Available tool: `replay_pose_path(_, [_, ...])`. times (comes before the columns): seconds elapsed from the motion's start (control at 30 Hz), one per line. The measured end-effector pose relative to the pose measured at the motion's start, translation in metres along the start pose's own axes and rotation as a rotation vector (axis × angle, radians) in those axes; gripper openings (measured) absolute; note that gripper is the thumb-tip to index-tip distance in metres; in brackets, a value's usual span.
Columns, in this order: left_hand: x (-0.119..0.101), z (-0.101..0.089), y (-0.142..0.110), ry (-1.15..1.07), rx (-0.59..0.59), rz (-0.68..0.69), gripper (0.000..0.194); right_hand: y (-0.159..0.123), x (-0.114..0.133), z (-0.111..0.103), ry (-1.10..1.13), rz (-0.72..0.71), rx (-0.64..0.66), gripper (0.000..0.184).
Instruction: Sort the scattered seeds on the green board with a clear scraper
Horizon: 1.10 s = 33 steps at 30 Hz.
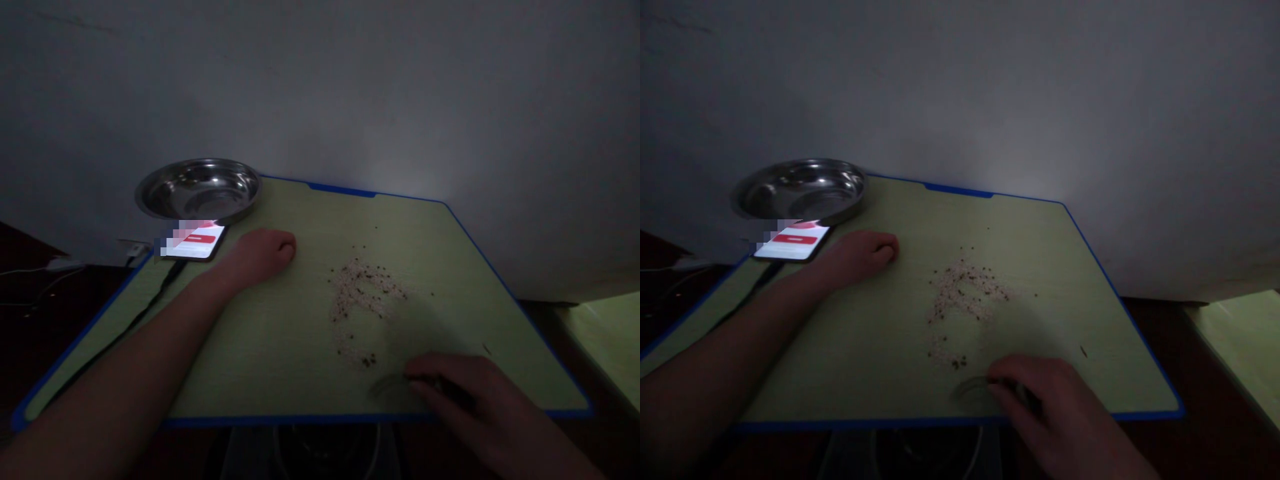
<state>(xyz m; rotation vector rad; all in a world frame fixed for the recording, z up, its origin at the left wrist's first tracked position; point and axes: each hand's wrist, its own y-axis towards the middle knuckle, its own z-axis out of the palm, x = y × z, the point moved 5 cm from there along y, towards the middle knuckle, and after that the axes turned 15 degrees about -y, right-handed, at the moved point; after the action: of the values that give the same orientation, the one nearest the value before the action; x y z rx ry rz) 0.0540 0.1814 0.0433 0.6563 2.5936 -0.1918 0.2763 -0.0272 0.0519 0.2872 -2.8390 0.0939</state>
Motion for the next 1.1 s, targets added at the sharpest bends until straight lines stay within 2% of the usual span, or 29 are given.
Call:
replay_pose_path(0.13, [0.001,0.000,0.000,-0.012,0.003,-0.004,0.031,0.001,-0.014,-0.008,-0.029,0.092,-0.052,0.026])
replay_pose_path(0.37, [0.000,-0.001,0.000,-0.002,0.004,-0.002,0.031,0.003,-0.011,0.012,0.006,0.056,0.040,0.024])
replay_pose_path(0.57, [-0.001,0.000,0.000,-0.003,0.009,0.000,0.033,0.010,-0.028,0.000,-0.029,0.131,-0.011,0.026])
replay_pose_path(0.7, [0.000,0.000,-0.001,-0.009,0.000,0.010,0.032,0.020,-0.020,-0.001,-0.021,0.100,-0.041,0.024])
replay_pose_path(0.8, [-0.001,-0.001,-0.001,-0.009,-0.001,0.009,0.031,0.022,-0.011,0.002,-0.003,0.049,-0.018,0.024])
replay_pose_path(1.1, [-0.002,-0.001,0.000,-0.007,-0.003,0.000,0.029,0.006,-0.015,-0.005,0.008,0.089,-0.033,0.027])
